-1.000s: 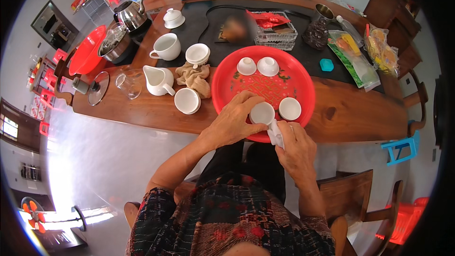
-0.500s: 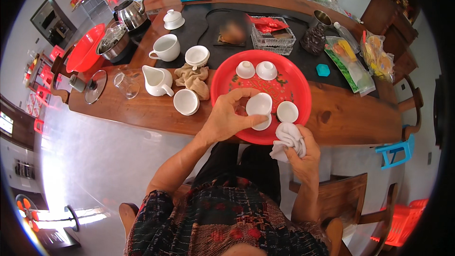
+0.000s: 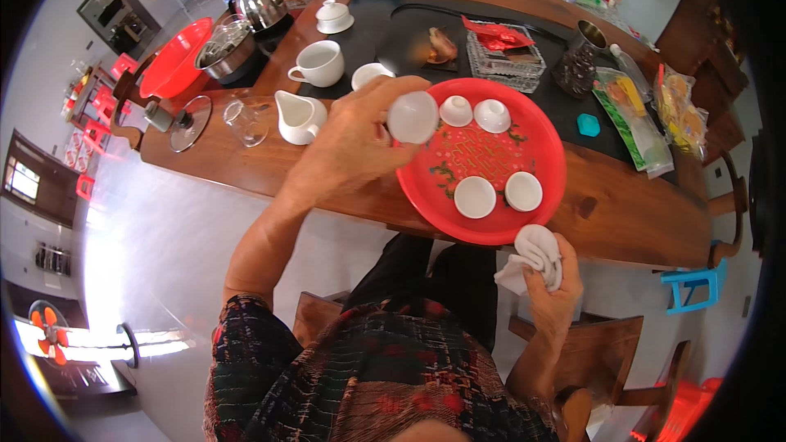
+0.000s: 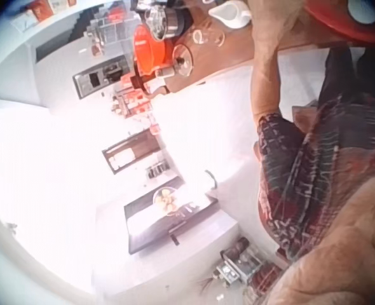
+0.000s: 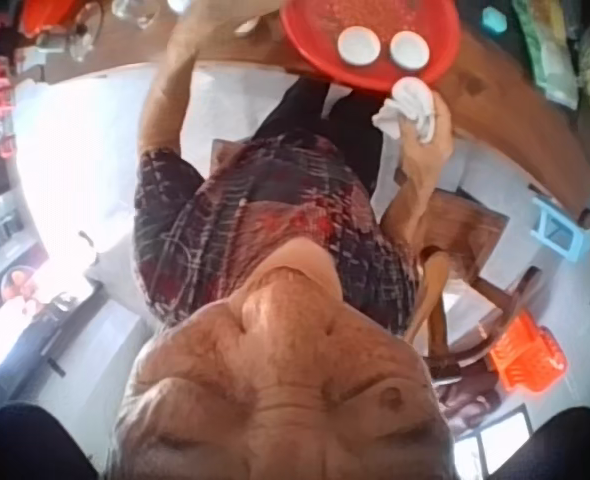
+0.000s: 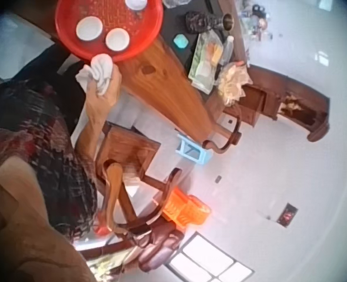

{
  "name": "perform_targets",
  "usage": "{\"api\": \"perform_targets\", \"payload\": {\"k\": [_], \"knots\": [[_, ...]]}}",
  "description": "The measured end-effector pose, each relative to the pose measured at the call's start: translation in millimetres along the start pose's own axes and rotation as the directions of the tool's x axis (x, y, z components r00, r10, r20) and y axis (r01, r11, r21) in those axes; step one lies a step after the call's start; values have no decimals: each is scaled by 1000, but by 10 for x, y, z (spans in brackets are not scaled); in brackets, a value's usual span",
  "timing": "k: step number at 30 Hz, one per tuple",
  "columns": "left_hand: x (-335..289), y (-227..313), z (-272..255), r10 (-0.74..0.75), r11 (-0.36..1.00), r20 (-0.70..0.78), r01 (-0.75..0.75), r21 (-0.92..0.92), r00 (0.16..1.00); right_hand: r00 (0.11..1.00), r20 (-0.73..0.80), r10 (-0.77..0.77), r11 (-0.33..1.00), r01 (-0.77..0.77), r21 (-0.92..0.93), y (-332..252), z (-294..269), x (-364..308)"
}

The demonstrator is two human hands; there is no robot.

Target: The person wipes small white ceramic cups with a white cloth, handling them one at a time. They pick up each cup from a red tray, wipe it thoroughly, and place it back on the tray.

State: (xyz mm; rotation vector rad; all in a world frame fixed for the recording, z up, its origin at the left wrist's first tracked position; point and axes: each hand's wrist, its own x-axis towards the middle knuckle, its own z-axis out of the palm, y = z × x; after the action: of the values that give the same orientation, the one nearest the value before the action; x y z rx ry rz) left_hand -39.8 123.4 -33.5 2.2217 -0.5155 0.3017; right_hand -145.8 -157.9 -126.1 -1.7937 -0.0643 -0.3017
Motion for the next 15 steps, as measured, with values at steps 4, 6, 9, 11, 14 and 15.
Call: {"api": "perform_targets", "payload": {"k": [4,6,9,11,14,15], "knots": [[-173,-115,-327,124,946,-16,-113,305,992,1000,9,24,998,-25,61,36,-10,-27],[-217,-227,-369,220,885,11,-205,418,975,999,25,33,995,-36,95,53,10,-19],[-269,-226,-375,200,814,94,-219,537,975,998,49,35,995,-40,93,40,48,-3],[-299,-206,-373,189,792,100,-212,572,977,997,66,33,995,-38,87,-1,76,8],[-340,-178,-362,188,774,100,-210,598,977,997,65,37,995,-43,92,-24,87,-5],[-355,-180,-365,208,767,105,-229,600,972,997,67,37,994,-43,95,-26,88,-4]]}}
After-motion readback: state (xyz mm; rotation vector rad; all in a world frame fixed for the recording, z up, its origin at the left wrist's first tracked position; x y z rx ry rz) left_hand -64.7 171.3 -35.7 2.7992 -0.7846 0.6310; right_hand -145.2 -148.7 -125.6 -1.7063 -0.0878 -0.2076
